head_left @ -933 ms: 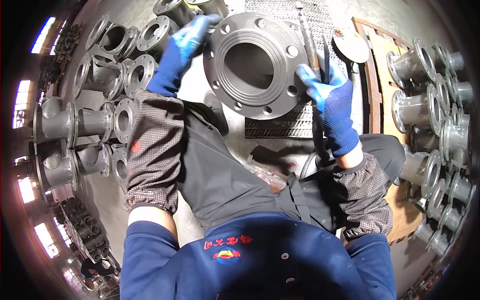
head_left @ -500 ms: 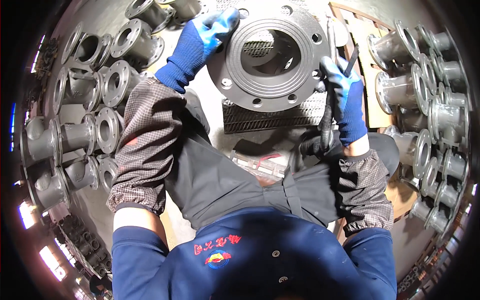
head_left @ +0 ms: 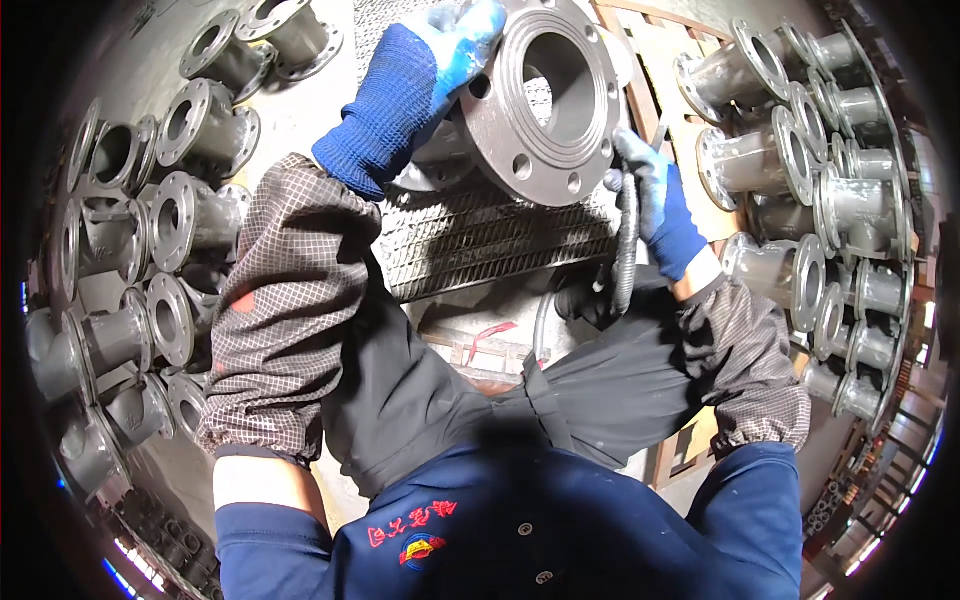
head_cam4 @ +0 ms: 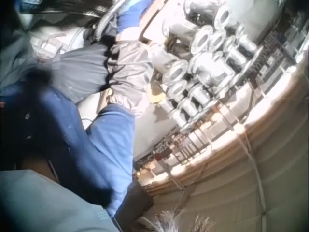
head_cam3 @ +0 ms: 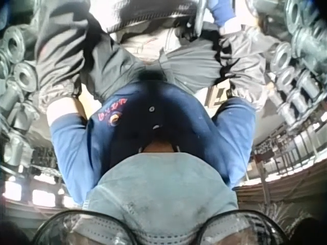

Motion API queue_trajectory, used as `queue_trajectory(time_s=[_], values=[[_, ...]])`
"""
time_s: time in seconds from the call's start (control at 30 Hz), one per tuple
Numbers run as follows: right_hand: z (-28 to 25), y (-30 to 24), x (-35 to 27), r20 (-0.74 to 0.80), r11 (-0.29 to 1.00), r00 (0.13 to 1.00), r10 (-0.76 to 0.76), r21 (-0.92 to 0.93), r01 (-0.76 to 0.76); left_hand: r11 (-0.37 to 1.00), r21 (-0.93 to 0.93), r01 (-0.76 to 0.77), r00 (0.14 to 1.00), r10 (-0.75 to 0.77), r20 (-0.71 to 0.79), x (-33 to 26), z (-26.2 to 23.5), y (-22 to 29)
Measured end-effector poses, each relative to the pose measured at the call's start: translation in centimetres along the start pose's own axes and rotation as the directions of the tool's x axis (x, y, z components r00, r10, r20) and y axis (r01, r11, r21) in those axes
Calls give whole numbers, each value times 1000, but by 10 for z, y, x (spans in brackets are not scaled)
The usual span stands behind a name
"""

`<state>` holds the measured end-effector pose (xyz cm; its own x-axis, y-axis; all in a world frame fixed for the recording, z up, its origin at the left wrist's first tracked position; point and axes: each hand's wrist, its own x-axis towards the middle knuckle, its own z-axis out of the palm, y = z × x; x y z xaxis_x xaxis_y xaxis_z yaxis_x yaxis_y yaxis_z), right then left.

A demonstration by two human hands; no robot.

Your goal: The person uses a die grinder to smooth the internal and external surfaces of metal pipe fittings, turning them over and handling them one at a time.

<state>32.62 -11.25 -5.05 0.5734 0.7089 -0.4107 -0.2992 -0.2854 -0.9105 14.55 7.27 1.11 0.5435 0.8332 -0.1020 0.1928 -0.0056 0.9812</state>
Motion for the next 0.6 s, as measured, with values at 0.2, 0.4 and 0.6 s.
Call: queue_trajectory(time_s=[0.2,0.4,0.6], values=[[5,11,17,-33,953,999,-9,304,18,990,-138,-33,998,40,53,18,-1,-6],[0,17,35,2,948,1000,-31,318,29,923,-153,-354,918,374,133,9,9,-3],[-4,5,40,47,962,998,-36,274,22,962,-173,-212,960,238,145,-5,5,5]])
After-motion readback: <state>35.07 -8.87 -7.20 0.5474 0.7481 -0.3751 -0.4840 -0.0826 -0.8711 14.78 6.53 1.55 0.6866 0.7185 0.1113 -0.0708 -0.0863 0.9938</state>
